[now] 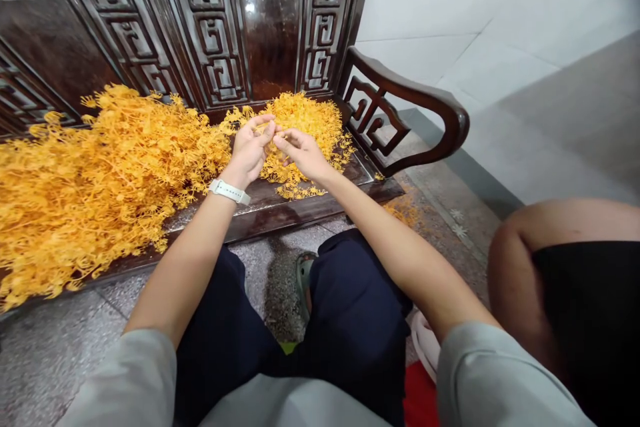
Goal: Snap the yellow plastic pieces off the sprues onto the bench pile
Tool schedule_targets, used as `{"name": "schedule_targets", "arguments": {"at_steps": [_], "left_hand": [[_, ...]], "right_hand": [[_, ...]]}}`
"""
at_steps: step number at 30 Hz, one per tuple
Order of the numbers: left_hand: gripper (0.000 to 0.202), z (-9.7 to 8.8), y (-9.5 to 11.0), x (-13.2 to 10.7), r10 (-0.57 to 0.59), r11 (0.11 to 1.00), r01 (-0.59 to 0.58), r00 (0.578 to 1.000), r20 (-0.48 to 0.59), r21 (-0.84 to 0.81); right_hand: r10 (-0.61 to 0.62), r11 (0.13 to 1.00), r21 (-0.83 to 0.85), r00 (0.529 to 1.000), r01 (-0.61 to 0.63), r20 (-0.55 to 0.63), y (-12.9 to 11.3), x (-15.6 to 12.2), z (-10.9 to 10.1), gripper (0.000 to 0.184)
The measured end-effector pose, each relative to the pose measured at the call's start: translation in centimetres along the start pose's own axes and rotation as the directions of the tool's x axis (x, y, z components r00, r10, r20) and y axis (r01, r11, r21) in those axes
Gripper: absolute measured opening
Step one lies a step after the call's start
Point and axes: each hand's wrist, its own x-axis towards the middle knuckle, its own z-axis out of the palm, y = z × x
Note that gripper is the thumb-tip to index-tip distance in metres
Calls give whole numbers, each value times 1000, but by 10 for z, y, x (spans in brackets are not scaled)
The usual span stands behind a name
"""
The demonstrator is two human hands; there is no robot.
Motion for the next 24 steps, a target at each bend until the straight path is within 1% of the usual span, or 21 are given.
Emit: {"name": "schedule_targets", "arguments": {"at_steps": [1,3,6,8,10,12,13,15,16,18,20,22,23,24], "left_hand": [[6,2,-1,-1,6,1000,-6,1000,-11,-11],[19,5,0,-2,5,998,-7,999,-32,-58],[33,5,3,0,10,995,-18,996,-87,-96],[35,4,6,2,24,996,-35,990,-137,-81],[35,1,8,4,44,995,-62,977,-209,-80],[35,-4,10,7,40,992,-69,964,-264,-103],[35,-6,10,9,31,991,-67,960,-279,-119],[32,-12,10,13,1,988,-45,960,-279,-150],[30,-15,9,16,-16,986,-30,962,-273,-163],[27,-21,9,22,-40,984,-9,963,-267,-180],[25,-27,10,29,-72,983,21,958,-279,-180],[25,-35,12,35,-88,983,30,942,-324,-182],[26,-39,14,37,-87,982,21,932,-352,-187],[26,-42,16,38,-80,981,6,924,-373,-195]], "right_hand": [[19,1000,6,1000,-19,-15,1,0,2,58],[49,999,12,997,-48,-57,2,0,4,57],[36,999,-8,995,-37,-95,2,1,6,55],[13,998,-53,995,-18,-97,0,1,7,52],[-13,995,-96,992,1,-125,-2,2,7,49],[-31,993,-121,990,14,-141,-4,1,7,45],[-37,991,-130,991,20,-130,-5,1,6,43],[-64,984,-172,995,51,-74,-9,-1,6,36],[-96,972,-217,995,86,-38,-11,-3,8,33],[-190,925,-324,980,197,55,-20,-9,15,30],[-293,858,-380,937,345,188,-33,-19,26,29],[-363,824,-337,882,455,301,-50,-31,38,27],[-389,825,-295,862,483,324,-58,-36,43,26],[-406,831,-258,854,493,324,-66,-41,46,26]]}}
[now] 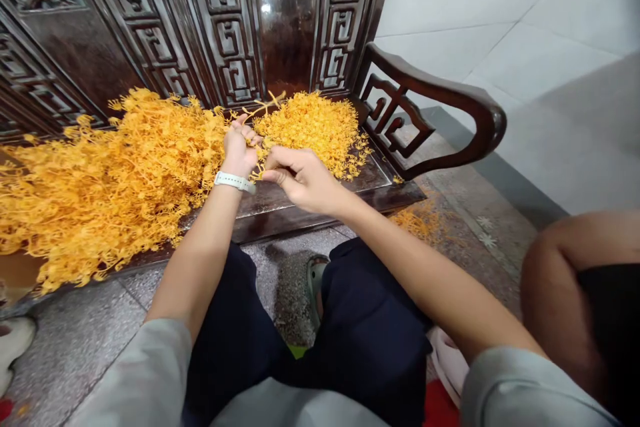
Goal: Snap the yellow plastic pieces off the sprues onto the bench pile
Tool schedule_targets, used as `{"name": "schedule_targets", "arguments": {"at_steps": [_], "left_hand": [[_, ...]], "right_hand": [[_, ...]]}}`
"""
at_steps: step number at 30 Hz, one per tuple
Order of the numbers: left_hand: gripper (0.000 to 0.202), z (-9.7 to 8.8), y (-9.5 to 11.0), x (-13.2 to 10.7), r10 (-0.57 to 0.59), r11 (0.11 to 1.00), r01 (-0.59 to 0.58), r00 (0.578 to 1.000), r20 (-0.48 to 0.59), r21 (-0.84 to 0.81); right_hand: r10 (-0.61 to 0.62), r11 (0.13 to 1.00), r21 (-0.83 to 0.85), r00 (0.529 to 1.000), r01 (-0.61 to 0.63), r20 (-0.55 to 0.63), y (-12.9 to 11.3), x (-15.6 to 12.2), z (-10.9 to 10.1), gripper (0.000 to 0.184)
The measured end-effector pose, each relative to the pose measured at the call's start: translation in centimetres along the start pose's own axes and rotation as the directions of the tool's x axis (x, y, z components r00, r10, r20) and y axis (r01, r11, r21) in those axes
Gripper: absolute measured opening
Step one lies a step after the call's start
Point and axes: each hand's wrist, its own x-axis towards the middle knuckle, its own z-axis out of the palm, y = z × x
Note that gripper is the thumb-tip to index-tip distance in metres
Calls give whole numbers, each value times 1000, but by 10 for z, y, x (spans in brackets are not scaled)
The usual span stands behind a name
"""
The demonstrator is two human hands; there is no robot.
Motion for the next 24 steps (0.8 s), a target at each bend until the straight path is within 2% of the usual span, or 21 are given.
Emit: {"name": "schedule_targets", "arguments": {"at_steps": [3,5,7,9,13,15,17,18,19,20,21,22,24], "left_hand": [[29,-7,7,0,7,999,-7,1000,-7,-43],[32,-9,11,-4,-8,997,10,1000,25,-79],[37,-8,13,-9,-20,994,28,997,76,-103],[39,-7,13,-14,-23,996,34,990,140,-81],[29,1,8,-23,-23,1000,22,970,241,8],[24,5,6,-29,-40,999,34,959,281,27],[22,8,4,-34,-60,997,42,944,325,62],[20,9,3,-36,-63,996,35,936,345,87],[20,10,3,-38,-60,993,20,930,363,113],[20,10,2,-40,-56,990,3,924,378,140],[21,9,1,-42,-54,985,-15,918,394,169],[24,9,-1,-43,-52,979,-33,911,410,199],[32,8,-6,-44,-50,967,-65,898,438,244]], "right_hand": [[37,998,63,990,-28,-140,-9,0,-5,28],[139,989,89,952,-119,-272,4,0,-12,30],[297,954,141,883,-263,-363,29,0,-22,28],[423,905,142,824,-400,-376,59,-2,-32,27],[532,808,4,726,-589,-435,109,-14,-48,28],[593,737,19,634,-675,-496,124,-21,-53,9],[648,666,33,555,-745,-522,131,-27,-56,32],[651,648,24,538,-761,-536,132,-28,-58,38],[629,659,10,543,-752,-557,130,-27,-60,35],[584,698,-2,571,-716,-576,126,-26,-61,25],[525,759,-11,622,-651,-581,120,-23,-61,16],[457,825,-17,684,-566,-569,112,-20,-60,16],[328,923,-21,811,-385,-485,97,-14,-56,27]]}}
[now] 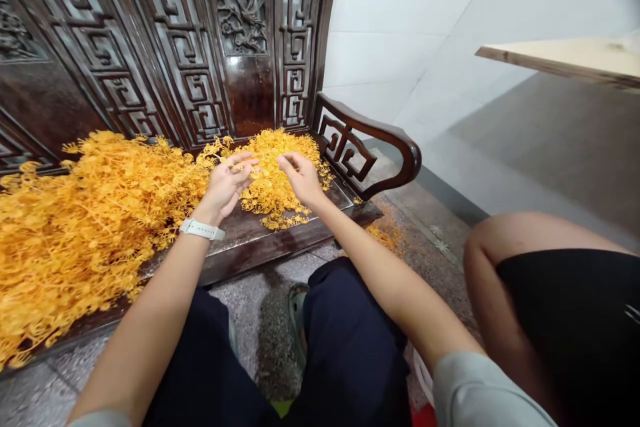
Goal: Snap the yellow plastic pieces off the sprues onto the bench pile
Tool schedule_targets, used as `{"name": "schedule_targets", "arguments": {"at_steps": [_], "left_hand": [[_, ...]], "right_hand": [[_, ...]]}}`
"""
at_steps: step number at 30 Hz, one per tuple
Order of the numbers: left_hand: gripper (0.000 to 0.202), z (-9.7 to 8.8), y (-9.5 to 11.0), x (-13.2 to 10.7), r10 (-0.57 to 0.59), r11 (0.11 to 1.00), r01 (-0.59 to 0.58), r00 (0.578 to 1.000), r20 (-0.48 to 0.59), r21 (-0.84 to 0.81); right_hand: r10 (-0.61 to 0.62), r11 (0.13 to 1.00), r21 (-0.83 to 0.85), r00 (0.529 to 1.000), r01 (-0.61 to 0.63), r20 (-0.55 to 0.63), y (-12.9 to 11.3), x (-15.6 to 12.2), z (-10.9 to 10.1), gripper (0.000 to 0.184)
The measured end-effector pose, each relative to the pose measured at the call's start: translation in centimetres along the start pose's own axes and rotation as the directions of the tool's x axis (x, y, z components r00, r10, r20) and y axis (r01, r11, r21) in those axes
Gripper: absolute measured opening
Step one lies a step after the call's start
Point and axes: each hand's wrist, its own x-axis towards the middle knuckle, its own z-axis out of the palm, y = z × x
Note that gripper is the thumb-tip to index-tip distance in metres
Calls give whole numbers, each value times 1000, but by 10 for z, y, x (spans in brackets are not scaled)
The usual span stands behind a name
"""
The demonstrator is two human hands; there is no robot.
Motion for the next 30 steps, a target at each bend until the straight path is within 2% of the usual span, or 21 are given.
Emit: {"name": "schedule_targets", "arguments": {"at_steps": [2,4,7,9,11,12,14,17,19,20,22,25,27,30], "left_hand": [[42,2,-7,0,13,1000,-14,1000,21,17],[50,5,-13,0,29,1000,-30,999,26,6],[48,10,-18,1,28,1000,-28,1000,13,-11],[33,11,-16,3,-4,998,3,1000,-19,-65],[14,9,-13,7,-37,987,23,996,-83,-157],[11,7,-12,10,-44,981,19,991,-123,-193],[13,1,-9,19,-35,978,-13,975,-221,-209],[16,-12,-4,30,-13,981,-64,918,-395,-181],[24,-22,1,33,-14,982,-73,895,-446,-175],[26,-26,4,33,-11,983,-71,900,-436,-171],[25,-30,8,28,2,986,-63,927,-375,-152],[15,-20,9,14,5,993,-36,966,-259,-114],[8,-7,6,5,-18,996,1,984,-176,-93],[6,11,2,-4,-39,995,28,992,-118,-91]], "right_hand": [[-140,990,31,981,137,136,-13,-4,7,34],[-212,977,20,951,213,224,-19,-8,13,34],[-152,988,37,953,147,264,-16,-9,19,22],[-72,997,53,962,60,265,-14,-7,17,16],[-45,998,53,963,32,265,-18,-7,13,15],[-55,998,46,959,44,278,-23,-9,11,13],[-121,993,28,931,118,344,-40,-16,9,11],[-256,965,78,847,249,465,-76,-35,11,15],[-323,946,149,824,286,465,-95,-46,14,16],[-335,942,171,836,289,435,-100,-50,15,15],[-301,952,156,891,262,341,-101,-50,16,17],[-143,989,4,969,145,200,-83,-41,14,33],[-28,992,-114,977,53,211,-67,-34,14,46],[88,987,-159,921,-28,380,-51,-29,18,55]]}}
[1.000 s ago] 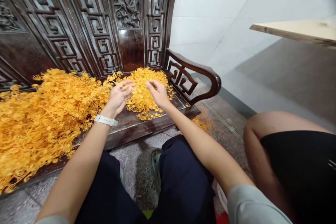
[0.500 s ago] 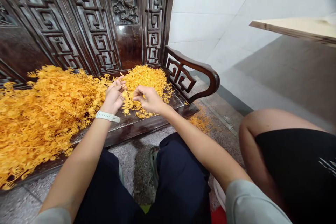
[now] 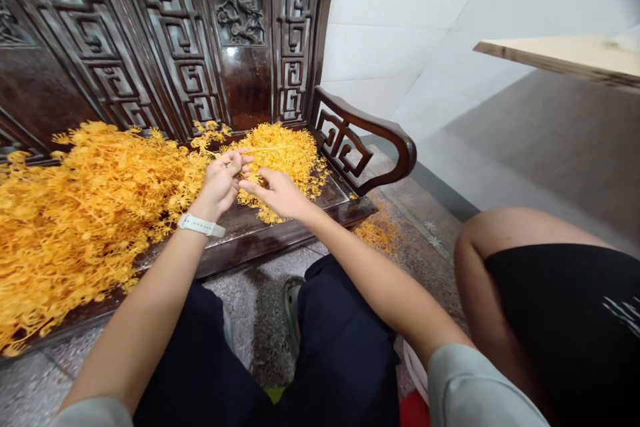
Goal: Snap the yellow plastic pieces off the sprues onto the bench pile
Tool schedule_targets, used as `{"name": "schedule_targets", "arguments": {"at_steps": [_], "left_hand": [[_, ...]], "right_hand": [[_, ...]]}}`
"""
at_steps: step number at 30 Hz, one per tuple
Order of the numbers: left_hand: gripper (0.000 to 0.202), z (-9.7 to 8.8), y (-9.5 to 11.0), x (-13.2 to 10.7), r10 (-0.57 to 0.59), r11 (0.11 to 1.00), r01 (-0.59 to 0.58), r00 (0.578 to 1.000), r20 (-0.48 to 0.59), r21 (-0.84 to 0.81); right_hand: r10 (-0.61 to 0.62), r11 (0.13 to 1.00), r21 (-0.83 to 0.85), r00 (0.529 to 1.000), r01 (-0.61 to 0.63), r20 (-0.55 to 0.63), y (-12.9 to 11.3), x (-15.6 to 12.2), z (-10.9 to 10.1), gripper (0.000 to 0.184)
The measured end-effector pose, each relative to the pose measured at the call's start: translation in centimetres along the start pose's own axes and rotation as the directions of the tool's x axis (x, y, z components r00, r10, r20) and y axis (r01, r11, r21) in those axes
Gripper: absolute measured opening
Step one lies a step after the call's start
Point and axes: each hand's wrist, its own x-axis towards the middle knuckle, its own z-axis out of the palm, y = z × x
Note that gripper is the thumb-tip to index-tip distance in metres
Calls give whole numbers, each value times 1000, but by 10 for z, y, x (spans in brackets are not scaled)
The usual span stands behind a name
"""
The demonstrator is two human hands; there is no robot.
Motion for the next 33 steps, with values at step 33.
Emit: {"name": "schedule_targets", "arguments": {"at_steps": [33], "left_hand": [[10,14,-14,-2,-40,999,41,994,102,-6]], "right_hand": [[101,879,458,990,-135,97,37,15,-9,57]]}}
